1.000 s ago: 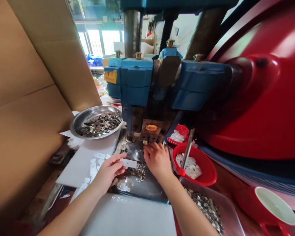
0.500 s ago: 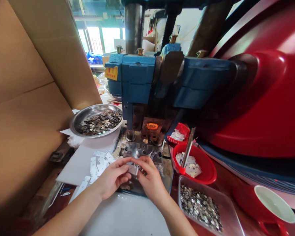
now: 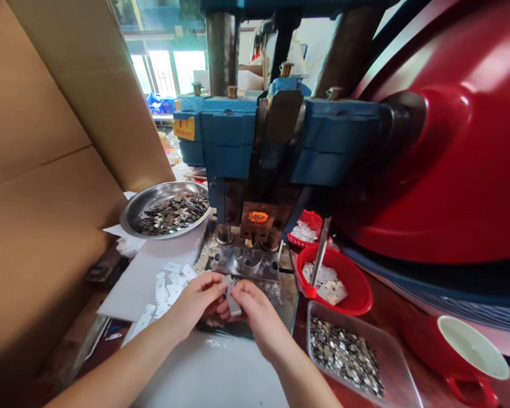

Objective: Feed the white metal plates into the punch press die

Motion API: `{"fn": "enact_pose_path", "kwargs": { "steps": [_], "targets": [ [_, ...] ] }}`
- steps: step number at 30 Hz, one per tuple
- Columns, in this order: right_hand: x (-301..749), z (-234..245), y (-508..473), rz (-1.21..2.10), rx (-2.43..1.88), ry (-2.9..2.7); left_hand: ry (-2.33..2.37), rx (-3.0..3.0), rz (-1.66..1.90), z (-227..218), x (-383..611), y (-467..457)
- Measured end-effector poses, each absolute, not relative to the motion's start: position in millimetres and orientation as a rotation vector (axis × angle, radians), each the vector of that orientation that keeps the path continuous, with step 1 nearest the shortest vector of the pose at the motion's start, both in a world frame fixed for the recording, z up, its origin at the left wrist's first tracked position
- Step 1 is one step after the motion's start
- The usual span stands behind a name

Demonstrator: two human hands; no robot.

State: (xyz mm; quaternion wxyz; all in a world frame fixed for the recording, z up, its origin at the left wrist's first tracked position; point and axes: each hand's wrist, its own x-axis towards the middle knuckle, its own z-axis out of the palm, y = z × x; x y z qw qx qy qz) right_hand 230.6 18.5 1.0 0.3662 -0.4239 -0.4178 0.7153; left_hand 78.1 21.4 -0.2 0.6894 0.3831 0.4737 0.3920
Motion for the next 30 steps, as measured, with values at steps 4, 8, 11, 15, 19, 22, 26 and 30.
{"fn": "enact_pose_path", "kwargs": {
  "steps": [4,8,11,15,19,22,26,30],
  "targets": [
    [233,-3,17,1.867,-1.0,-0.87,1.048,0.893,0.923,7,78,22],
    [245,-14,32,1.284,-1.245,-1.217,0.997,0.976,0.846,7,83,31],
    [254,-18,50,0.844,-1.39,-1.494,1.238,1.286,0.94,5,93,49],
    [259,-19,78,0.507,-1.376,-1.639,1.444,1.666,1.065,3,106,82],
    [259,-26,102,0.483,-1.396,-1.617,1.527,1.662,1.106,-4,111,106],
    [261,-34,113,0.511,-1.419,-1.58,1.502,1.606,1.081,-13,112,116],
    [262,-40,119,0.566,-1.414,-1.571,1.418,1.551,1.0,-20,112,120],
    [261,-40,123,0.61,-1.396,-1.568,1.355,1.522,0.961,-19,113,122]
  ]
}}
